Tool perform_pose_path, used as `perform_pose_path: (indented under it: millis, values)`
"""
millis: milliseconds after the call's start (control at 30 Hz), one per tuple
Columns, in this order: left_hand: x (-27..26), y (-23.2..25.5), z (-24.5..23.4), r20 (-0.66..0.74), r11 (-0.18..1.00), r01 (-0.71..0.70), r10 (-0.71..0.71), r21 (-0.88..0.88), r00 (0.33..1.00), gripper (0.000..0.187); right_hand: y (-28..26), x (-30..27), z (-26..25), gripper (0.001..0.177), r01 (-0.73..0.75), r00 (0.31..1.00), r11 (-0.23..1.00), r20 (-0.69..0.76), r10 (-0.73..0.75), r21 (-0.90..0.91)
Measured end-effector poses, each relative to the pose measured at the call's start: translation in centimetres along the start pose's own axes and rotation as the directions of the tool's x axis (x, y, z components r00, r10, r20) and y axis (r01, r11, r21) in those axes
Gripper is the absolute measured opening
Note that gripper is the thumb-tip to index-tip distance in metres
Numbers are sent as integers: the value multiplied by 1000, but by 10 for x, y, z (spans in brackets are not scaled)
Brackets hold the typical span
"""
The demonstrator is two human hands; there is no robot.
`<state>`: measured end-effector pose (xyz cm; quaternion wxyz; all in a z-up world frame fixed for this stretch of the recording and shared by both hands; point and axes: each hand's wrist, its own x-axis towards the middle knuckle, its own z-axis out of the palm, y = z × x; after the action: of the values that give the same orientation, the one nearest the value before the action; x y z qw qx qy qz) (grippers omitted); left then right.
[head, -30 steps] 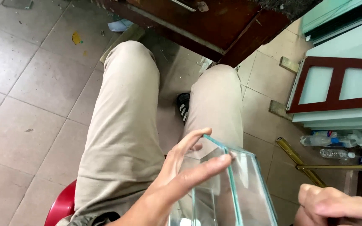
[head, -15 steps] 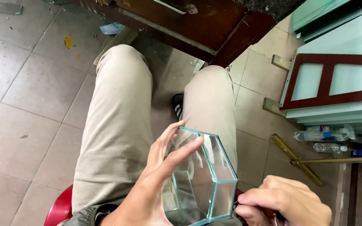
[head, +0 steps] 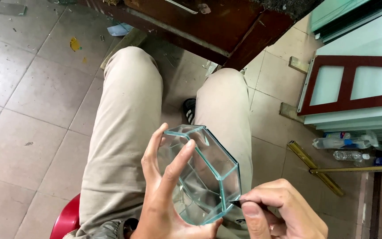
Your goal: The person is cleaning and smoothing the edges of a glass container and a flat glass piece using a small abrasive tool.
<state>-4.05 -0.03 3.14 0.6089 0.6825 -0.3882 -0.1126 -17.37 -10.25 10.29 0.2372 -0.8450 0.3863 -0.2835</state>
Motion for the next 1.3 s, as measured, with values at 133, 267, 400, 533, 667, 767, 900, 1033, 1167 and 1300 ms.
perform_pose_path:
  millis: [133, 267, 400, 533, 667, 767, 900, 1033, 1167, 1300]
  values:
    - [0, 3, 0, -15, 1000, -9, 9, -10, 1000, 108, -6, 4, 5, 20, 25, 999, 999, -34, -24, 21]
    - [-2, 3, 2, -40, 1000, -27, 27, -4, 999, 107, -10, 5, 6, 18, 34, 999, 999, -41, -33, 12]
    - [-2, 3, 3, -58, 999, -34, 35, 19, 998, 107, -13, 6, 7, 20, 56, 997, 998, -50, -56, -2]
    - [-2, 3, 3, -67, 999, -42, 44, 26, 997, 107, -10, 4, 5, 20, 51, 998, 998, -32, -52, -29]
    - [-1, 4, 2, -57, 999, -35, 36, 6, 998, 106, -9, 6, 7, 19, 75, 995, 997, -62, -76, -22]
    - [-1, 3, 3, -63, 999, -35, 36, 10, 997, 107, -9, 5, 4, 20, 75, 996, 996, -48, -77, -46]
    - [0, 2, 3, -73, 998, -57, 57, 13, 996, 106, -2, 8, 8, 18, 129, 989, 991, -79, -127, 20]
    - [-1, 2, 1, -56, 999, -48, 48, -3, 997, 105, -9, 8, 8, 20, 128, 988, 992, -85, -126, 17]
    - [0, 2, 0, -55, 998, -53, 54, 15, 997, 107, -5, 6, 6, 19, 101, 994, 994, -47, -102, -34]
    - [1, 5, 2, -80, 997, -63, 66, 35, 995, 106, -4, 8, 7, 20, 126, 990, 992, -66, -125, 12]
